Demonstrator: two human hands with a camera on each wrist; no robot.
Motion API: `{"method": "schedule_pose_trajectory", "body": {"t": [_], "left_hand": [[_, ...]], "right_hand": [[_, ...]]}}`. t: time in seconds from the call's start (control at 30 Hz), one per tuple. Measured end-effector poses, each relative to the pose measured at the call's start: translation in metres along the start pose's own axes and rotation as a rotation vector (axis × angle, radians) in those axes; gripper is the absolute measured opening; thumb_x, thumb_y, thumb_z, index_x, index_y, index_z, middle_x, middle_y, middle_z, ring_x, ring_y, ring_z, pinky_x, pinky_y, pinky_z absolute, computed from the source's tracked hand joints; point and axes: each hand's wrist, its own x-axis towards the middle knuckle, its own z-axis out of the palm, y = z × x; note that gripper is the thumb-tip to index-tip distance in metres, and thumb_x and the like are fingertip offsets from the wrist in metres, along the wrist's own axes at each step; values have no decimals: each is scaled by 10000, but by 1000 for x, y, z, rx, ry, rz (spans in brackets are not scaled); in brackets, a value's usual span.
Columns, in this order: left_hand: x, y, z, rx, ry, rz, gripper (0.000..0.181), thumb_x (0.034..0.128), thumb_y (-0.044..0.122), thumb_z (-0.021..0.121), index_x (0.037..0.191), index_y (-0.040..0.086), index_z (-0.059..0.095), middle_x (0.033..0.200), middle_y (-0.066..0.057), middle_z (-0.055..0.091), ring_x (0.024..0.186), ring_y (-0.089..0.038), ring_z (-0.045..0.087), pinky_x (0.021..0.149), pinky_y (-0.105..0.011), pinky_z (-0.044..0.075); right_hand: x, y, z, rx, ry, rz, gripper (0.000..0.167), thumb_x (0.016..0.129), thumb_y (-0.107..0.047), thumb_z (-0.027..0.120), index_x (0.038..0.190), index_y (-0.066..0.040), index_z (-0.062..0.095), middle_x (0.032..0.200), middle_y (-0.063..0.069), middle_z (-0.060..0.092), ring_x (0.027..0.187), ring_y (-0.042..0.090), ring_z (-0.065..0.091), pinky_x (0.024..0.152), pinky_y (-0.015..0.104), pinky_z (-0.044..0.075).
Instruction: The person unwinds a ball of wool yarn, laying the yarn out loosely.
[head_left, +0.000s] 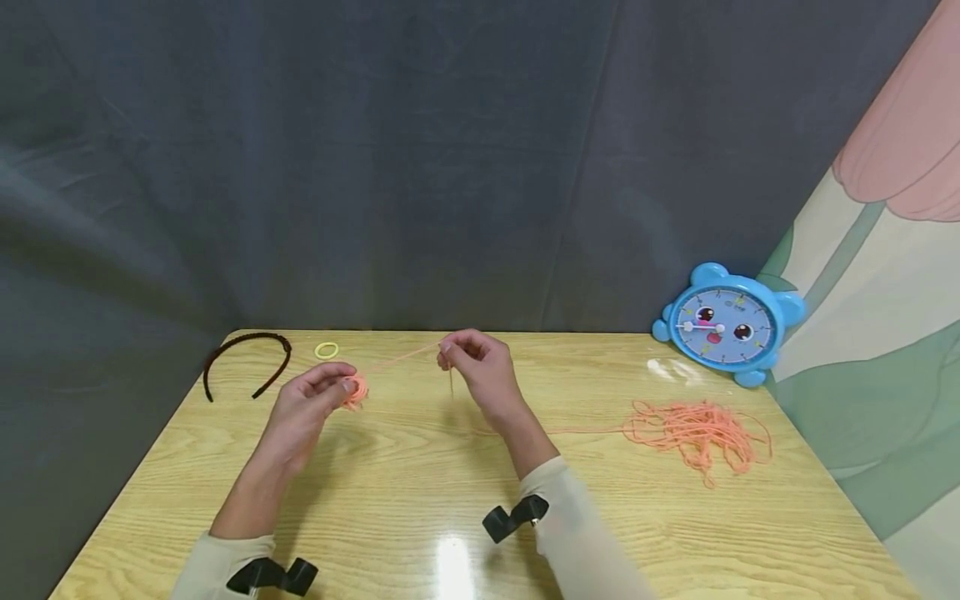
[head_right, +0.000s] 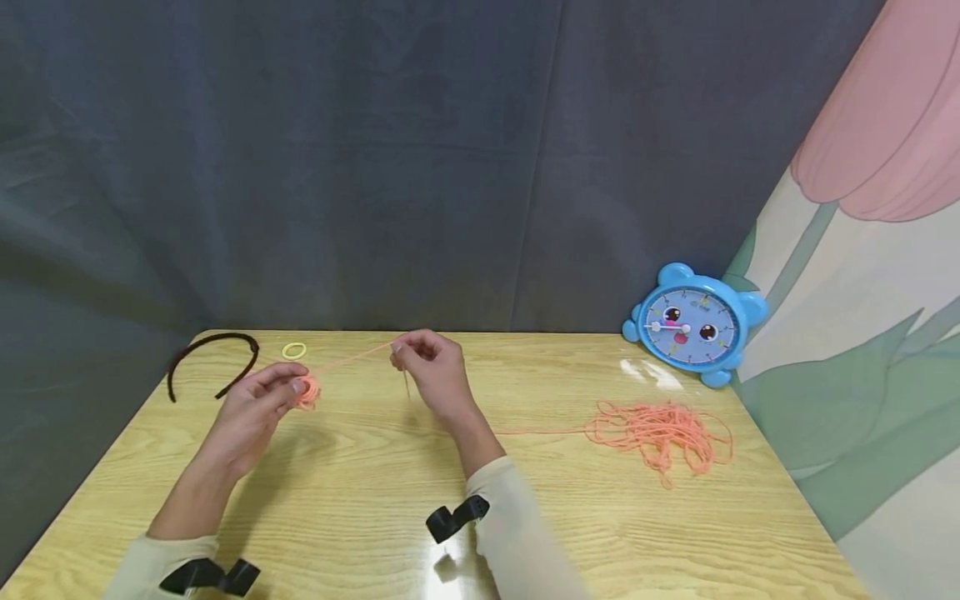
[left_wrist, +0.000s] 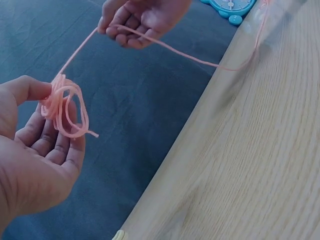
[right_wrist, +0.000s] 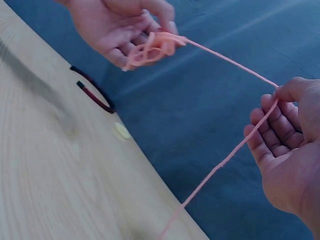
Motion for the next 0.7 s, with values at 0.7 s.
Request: {"method": "schedule_pose_trajectory", "body": {"t": [0.7], "left_hand": [[3,-3,-3,26,-19,-54,193,1003,235,704,1183,190,757,1070,153,713,973,-26,646,839,-200,549]], "right_hand": [[-14,-22,-56,-72,76,-29,114,1011,-166,679,970,-60,692,827,-2,678,808,147,631,855,249,570]]}}
